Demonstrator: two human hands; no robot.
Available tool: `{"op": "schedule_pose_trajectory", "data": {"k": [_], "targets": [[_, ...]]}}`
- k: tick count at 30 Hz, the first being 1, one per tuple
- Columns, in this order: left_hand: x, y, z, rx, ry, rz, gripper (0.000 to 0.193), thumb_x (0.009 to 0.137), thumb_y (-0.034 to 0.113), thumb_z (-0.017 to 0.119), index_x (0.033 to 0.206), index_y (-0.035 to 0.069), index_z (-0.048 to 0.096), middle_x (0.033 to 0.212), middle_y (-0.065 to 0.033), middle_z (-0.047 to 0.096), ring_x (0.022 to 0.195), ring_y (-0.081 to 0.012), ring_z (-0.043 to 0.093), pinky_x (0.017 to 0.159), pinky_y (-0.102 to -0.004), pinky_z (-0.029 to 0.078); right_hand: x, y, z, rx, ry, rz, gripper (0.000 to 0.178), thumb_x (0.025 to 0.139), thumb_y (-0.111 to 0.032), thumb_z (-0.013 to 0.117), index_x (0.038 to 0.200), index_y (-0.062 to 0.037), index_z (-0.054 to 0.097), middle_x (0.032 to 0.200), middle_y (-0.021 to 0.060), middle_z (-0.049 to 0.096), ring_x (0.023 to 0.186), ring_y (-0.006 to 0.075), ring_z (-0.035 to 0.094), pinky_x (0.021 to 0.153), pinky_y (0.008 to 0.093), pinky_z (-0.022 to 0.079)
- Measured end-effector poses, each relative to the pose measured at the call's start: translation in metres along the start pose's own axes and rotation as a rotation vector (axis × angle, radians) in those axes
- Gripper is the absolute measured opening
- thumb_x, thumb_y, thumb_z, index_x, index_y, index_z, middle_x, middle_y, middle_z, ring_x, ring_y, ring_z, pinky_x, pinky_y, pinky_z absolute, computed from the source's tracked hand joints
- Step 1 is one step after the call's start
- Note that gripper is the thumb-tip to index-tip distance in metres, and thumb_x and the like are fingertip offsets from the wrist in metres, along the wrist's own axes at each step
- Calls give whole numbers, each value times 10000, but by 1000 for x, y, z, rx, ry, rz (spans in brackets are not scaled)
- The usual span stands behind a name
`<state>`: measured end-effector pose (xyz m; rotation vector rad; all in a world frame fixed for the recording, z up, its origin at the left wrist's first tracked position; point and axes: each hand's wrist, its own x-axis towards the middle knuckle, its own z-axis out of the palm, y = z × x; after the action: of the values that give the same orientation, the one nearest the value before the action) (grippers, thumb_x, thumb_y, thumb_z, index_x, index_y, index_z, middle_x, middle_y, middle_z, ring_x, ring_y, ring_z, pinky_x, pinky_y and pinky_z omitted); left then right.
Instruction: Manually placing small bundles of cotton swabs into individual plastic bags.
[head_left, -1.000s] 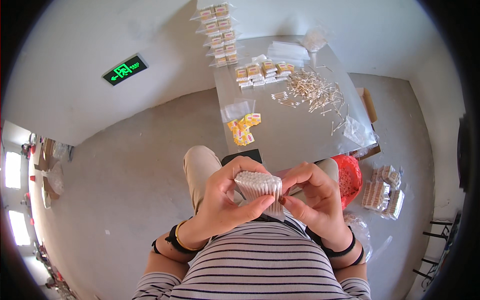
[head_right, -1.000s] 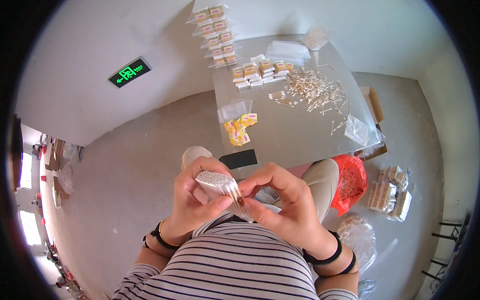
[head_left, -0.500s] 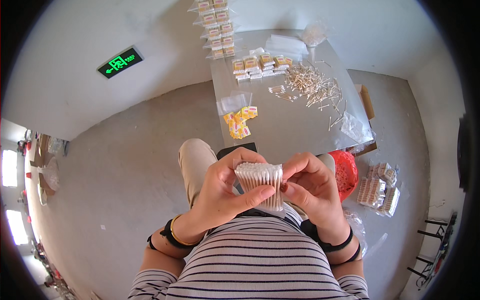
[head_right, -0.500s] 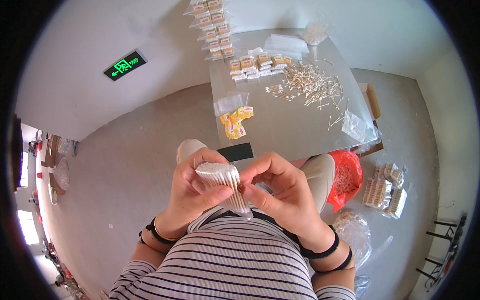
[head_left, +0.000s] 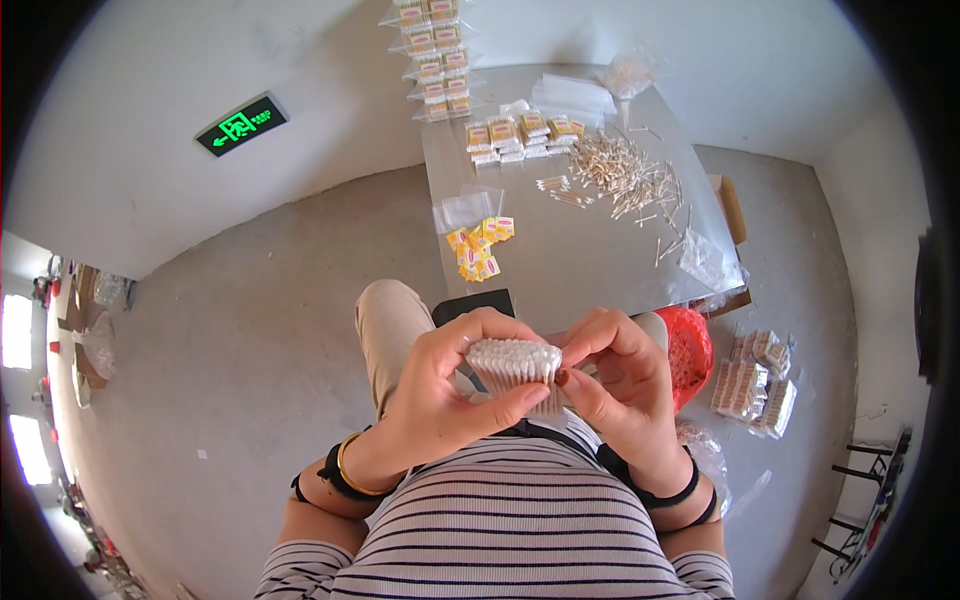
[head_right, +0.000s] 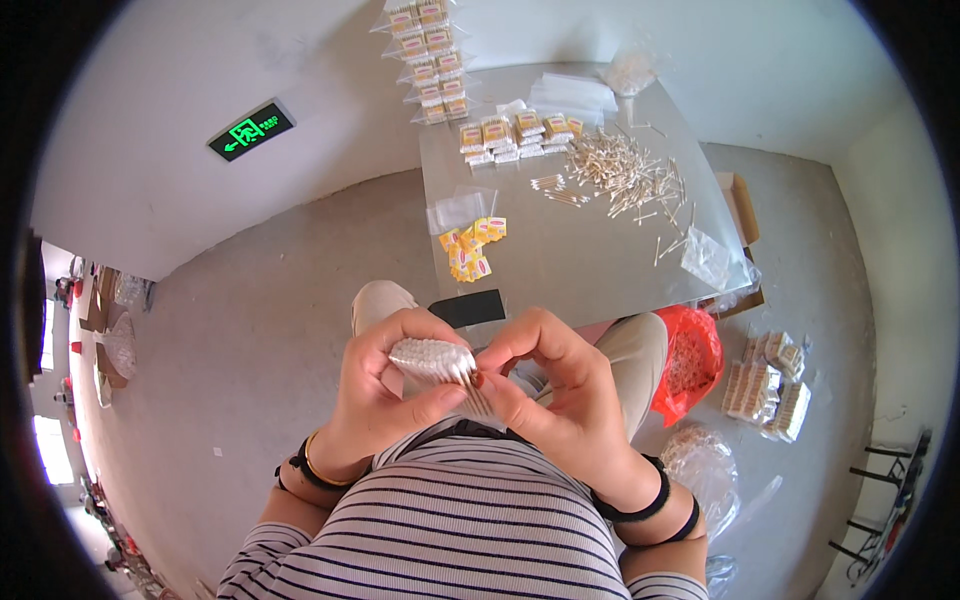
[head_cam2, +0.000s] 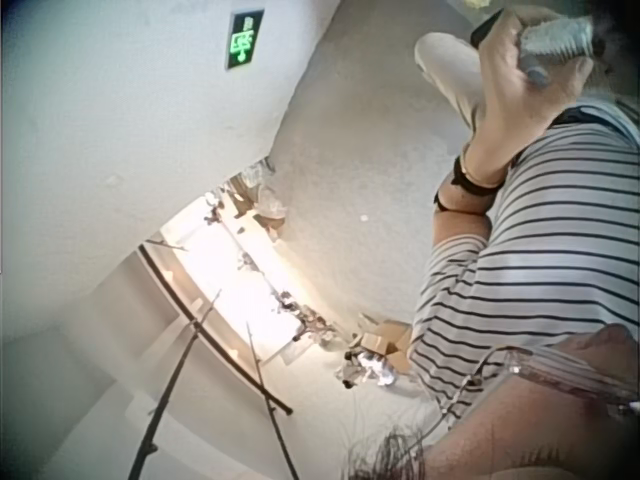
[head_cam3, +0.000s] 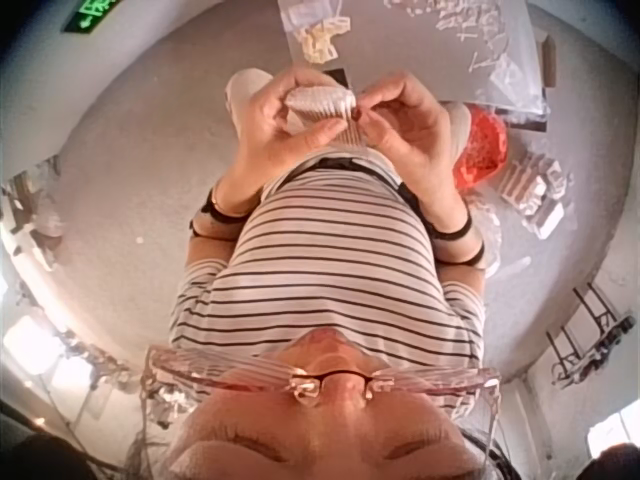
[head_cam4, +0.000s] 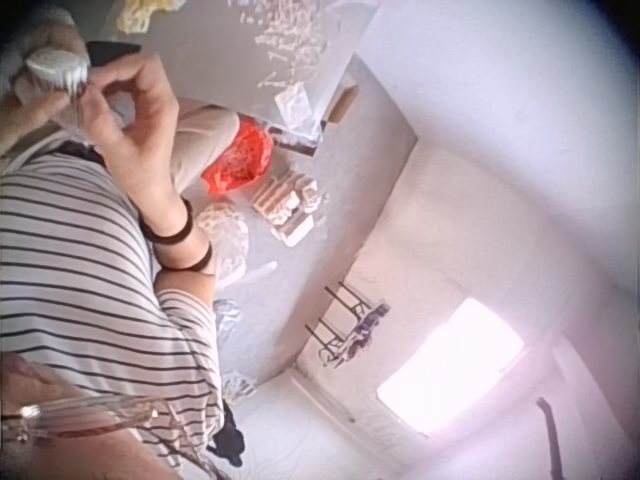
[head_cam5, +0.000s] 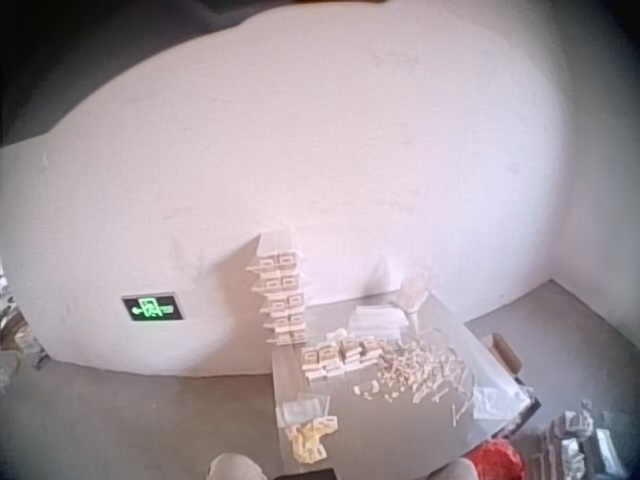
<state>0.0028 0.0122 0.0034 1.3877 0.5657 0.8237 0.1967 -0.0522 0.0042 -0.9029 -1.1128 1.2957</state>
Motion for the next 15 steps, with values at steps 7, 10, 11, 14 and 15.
{"op": "schedule_pose_trajectory", "data": {"k": [7,10,11,14,15], "targets": [[1,-3,3,37,2,104,251,840,43,752,1059,16,632,938,-21,680,857,-64,620,759,-230,493,-2,-2,2,-70,16,-36,111,919,-28,673,1011,-5,617,988,40,614,936,106,577,864,243,442],[1,-1,4,14,-21,88,243,851,50,755,1058,16,630,947,-27,678,859,-66,622,757,-231,494,-3,-4,1,-90,21,-43,107,913,-28,677,1000,-6,618,982,45,617,935,114,581,863,246,443],[2,0,4,2,-39,72,238,859,57,756,1056,15,629,951,-32,677,861,-66,621,755,-233,494,-3,-5,1,-113,26,-52,105,909,-27,680,992,-7,620,976,50,619,933,120,585,861,249,443],[1,-2,6,35,-28,100,254,865,103,778,1056,22,631,957,-44,680,863,-84,611,756,-248,485,-3,-9,3,-257,54,-120,116,881,-24,701,962,-2,622,935,71,628,884,147,606,819,265,463],[0,-2,6,36,-27,100,254,865,103,778,1056,22,631,957,-44,680,863,-84,611,756,-248,485,-3,-10,5,-256,53,-121,116,881,-24,701,962,-2,622,935,71,628,884,147,606,819,265,463]]}}
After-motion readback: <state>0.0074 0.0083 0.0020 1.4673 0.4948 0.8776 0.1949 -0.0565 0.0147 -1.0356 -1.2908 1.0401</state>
